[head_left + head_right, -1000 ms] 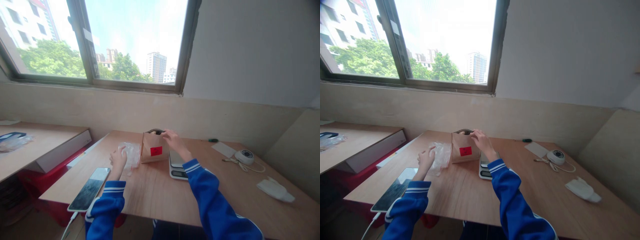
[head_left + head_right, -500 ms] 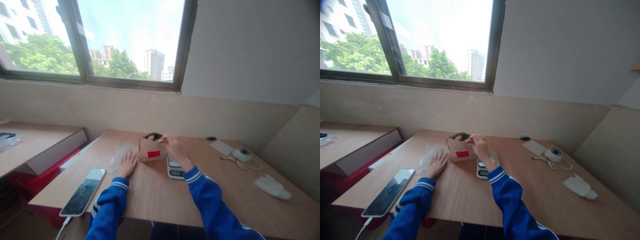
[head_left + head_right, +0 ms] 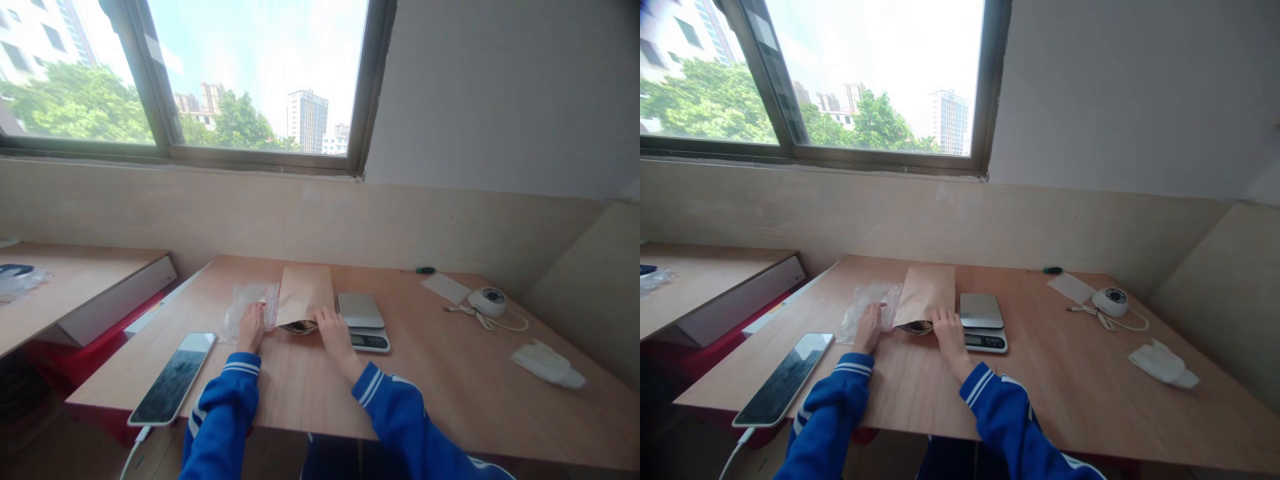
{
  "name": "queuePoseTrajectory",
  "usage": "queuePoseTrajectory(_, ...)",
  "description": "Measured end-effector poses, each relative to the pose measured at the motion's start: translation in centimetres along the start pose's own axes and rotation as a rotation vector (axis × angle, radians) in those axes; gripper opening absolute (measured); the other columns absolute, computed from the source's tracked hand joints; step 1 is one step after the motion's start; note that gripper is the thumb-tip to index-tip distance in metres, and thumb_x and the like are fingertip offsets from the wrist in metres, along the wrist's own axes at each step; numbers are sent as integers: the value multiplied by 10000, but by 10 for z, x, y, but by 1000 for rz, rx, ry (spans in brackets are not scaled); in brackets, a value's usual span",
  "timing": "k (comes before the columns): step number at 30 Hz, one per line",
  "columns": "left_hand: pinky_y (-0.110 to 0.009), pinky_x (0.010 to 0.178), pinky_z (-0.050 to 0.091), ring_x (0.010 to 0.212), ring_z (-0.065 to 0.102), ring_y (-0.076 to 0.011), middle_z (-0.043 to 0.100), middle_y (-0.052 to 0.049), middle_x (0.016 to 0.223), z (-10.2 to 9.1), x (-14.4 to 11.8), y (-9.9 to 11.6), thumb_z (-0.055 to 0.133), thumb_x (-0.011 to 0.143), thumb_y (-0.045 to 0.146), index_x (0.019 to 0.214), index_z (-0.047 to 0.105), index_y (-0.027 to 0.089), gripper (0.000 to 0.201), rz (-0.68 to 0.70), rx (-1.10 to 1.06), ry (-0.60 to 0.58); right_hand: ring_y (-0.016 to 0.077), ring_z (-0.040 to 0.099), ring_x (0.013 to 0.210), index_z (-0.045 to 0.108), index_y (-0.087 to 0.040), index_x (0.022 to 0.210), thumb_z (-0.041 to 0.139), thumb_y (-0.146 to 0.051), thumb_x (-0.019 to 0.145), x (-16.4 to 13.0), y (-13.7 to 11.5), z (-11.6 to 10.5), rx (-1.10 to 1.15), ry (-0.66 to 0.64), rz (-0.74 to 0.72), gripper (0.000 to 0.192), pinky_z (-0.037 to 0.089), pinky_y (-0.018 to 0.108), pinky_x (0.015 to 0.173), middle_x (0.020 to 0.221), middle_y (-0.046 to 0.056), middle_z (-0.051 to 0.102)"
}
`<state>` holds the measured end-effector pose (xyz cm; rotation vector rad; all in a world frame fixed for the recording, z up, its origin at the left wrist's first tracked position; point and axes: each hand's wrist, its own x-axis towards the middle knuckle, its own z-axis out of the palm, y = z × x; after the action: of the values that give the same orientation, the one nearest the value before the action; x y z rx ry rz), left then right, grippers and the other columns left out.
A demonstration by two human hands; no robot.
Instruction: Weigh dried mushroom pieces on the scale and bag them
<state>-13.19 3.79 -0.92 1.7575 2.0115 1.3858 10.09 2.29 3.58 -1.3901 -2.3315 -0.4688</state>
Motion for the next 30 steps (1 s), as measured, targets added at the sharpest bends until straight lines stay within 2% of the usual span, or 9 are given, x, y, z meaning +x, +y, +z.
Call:
queuePoseTrajectory(3,-401,926,396,977,548,-247,595,-119,931,-1,0,0,210,891,320,902,579,185,393,1,5,33,229,593,830,552,-181,1001,401,-48,884,0,-3,10,26,9,-14,233,459,351,701,881,94,611)
queuePoseTrajectory(7,-410,948,363,1014,535,-243,595,-122,989,-9,-8,14,219,895,302,939,571,177,375,-1,51,156,238,581,946,506,-178,1175,426,-83,870,-16,6,1,163,36,-66,329,441,382,813,1032,111,619)
queuePoseTrajectory(11,-407,992,315,1114,500,-249,559,-143,1151,-40,-28,34,307,868,271,1070,551,151,339,-1,211,361,231,541,1055,487,-204,1219,424,-179,887,-52,42,-16,315,147,-37,339,386,397,903,1153,92,598)
queuePoseTrajectory(13,-461,994,299,1155,468,-291,514,-165,1227,-64,-39,36,339,852,295,1172,506,138,394,-136,364,395,229,551,1021,534,-213,1131,406,-198,897,-75,72,-20,336,220,69,267,388,392,878,1089,77,620)
queuePoseTrajectory(16,-593,920,298,1224,350,-452,373,-280,1338,-102,-53,25,462,755,491,1283,395,53,689,-469,595,269,245,561,959,567,-195,1043,374,-195,884,-111,126,-16,287,325,259,250,395,407,846,1001,92,632)
queuePoseTrajectory(19,-632,892,284,1184,365,-511,394,-353,1278,-129,-61,7,483,674,614,1260,396,-25,871,-643,713,-40,266,564,864,586,-172,983,375,-198,832,-139,172,-3,224,365,391,260,410,424,796,899,115,632)
queuePoseTrajectory(23,-584,913,301,1135,435,-472,456,-318,1206,-145,-65,-6,412,668,679,1206,463,3,865,-668,779,-187,251,557,751,566,-148,941,422,-236,758,-157,203,12,314,467,595,249,432,423,746,836,122,615)
queuePoseTrajectory(27,-580,918,309,1165,419,-456,443,-280,1241,-150,-65,-5,393,661,667,1228,463,77,822,-664,789,-265,217,549,739,543,-149,925,463,-269,720,-160,207,17,485,482,736,251,448,381,701,894,124,607)
queuePoseTrajectory(30,-574,930,307,1170,415,-452,446,-274,1246,-149,-63,0,382,669,645,1226,465,65,808,-650,812,-282,211,549,752,535,-150,921,480,-293,706,-161,207,18,571,503,823,264,453,365,689,893,117,596)
